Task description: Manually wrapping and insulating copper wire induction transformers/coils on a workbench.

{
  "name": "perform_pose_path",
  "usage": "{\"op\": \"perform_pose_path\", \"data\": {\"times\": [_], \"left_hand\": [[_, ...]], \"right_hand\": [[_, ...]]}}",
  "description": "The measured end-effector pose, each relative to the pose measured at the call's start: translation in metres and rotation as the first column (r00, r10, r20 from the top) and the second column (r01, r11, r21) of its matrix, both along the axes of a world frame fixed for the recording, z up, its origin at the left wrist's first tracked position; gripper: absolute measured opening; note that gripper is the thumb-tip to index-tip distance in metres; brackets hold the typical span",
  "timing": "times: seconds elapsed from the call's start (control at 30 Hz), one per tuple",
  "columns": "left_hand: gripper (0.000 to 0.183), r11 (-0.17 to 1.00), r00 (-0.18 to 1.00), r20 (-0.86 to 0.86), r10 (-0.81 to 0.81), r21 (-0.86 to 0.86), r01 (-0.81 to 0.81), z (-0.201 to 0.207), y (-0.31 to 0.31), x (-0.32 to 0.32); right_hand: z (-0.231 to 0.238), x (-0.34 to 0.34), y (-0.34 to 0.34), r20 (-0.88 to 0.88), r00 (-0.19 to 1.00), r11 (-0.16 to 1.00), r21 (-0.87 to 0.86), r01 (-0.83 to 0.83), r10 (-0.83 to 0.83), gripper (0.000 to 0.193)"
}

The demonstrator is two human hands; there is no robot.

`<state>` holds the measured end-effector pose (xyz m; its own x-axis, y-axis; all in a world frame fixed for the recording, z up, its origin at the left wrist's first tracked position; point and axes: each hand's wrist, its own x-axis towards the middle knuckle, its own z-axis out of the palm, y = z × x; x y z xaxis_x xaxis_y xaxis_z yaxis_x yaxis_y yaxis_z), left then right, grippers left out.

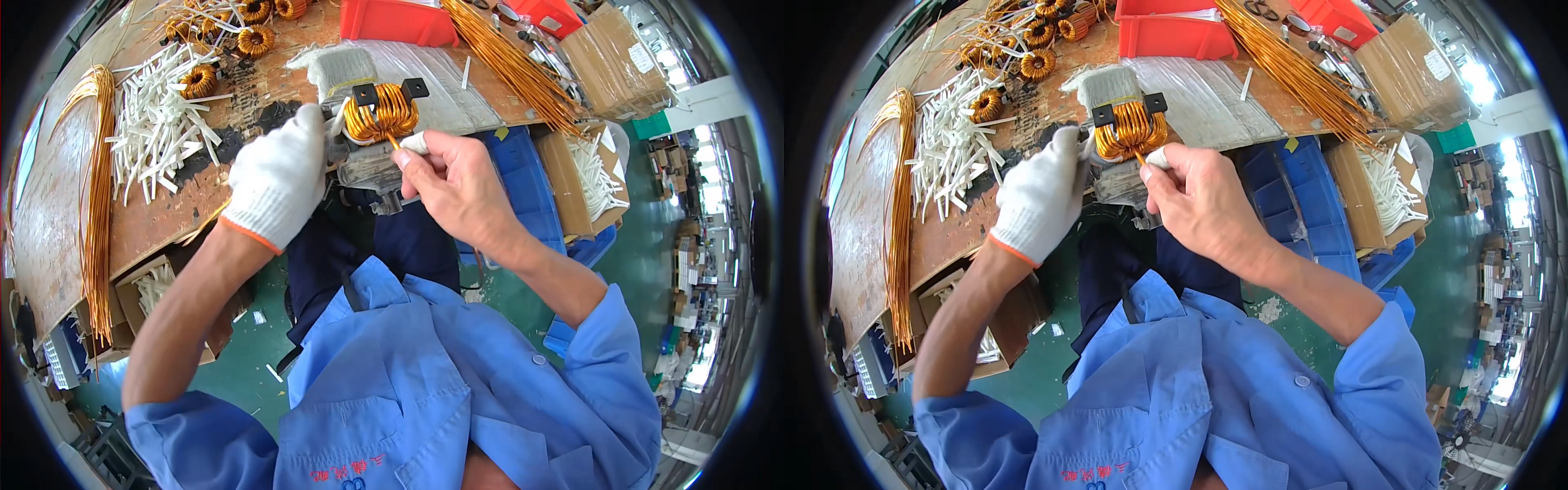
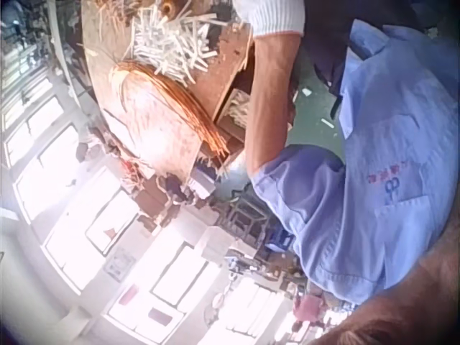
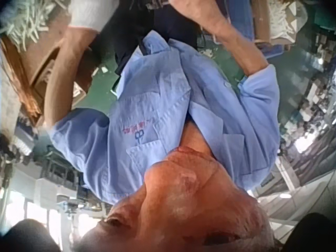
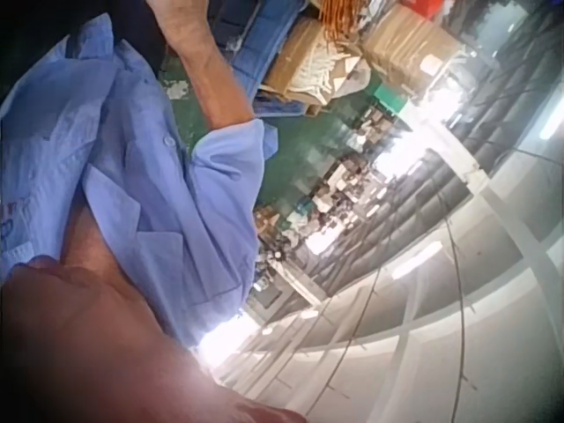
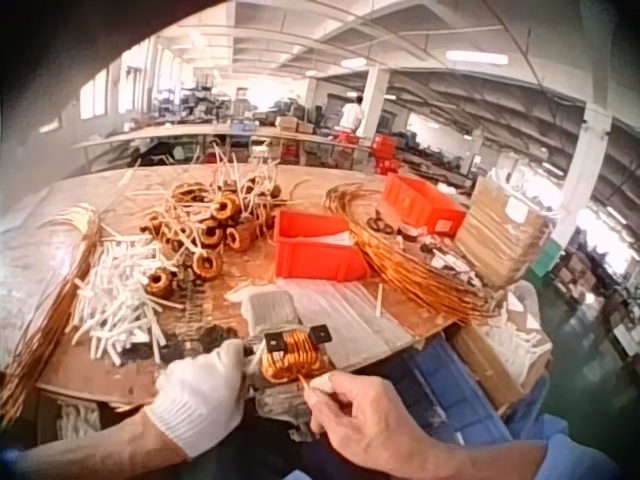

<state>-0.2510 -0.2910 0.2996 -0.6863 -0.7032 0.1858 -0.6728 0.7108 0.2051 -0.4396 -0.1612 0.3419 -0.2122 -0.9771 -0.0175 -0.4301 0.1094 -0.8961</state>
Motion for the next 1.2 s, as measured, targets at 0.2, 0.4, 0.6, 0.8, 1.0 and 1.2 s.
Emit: {"op": "perform_pose_path", "data": {"times": [0.2, 0.4, 0.6, 0.8, 1.0, 1.2], "left_hand": [[0.077, 0.955, 0.855, -0.455, -0.249, 0.031, 0.294, 0.034, -0.016, 0.006], [0.076, 0.946, 0.705, -0.678, -0.210, 0.042, 0.322, -0.004, -0.018, -0.034], [0.070, 0.919, 0.497, -0.852, -0.164, 0.051, 0.392, -0.033, -0.022, -0.043], [0.062, 0.920, 0.530, -0.841, -0.108, 0.118, 0.374, -0.023, -0.015, -0.040], [0.063, 0.932, 0.556, -0.817, -0.150, 0.071, 0.355, -0.025, -0.022, -0.040], [0.071, 0.852, 0.546, -0.836, 0.053, 0.323, 0.412, -0.024, -0.017, -0.042]], "right_hand": [[0.011, 0.007, 0.029, -0.251, 0.968, 0.999, 0.023, -0.022, 0.027, 0.024], [0.026, 0.023, 0.051, -0.773, 0.587, 0.919, -0.014, -0.394, 0.240, 0.008], [0.097, 0.024, -0.076, -0.839, 0.434, 0.751, -0.046, -0.659, 0.329, 0.029], [0.047, -0.060, -0.175, -0.253, 0.738, 0.776, 0.295, -0.557, 0.626, 0.026], [0.058, -0.046, -0.164, -0.213, 0.809, 0.835, 0.201, -0.512, 0.548, 0.026], [0.087, -0.006, -0.157, -0.461, 0.602, 0.716, 0.111, -0.689, 0.652, 0.016]]}}
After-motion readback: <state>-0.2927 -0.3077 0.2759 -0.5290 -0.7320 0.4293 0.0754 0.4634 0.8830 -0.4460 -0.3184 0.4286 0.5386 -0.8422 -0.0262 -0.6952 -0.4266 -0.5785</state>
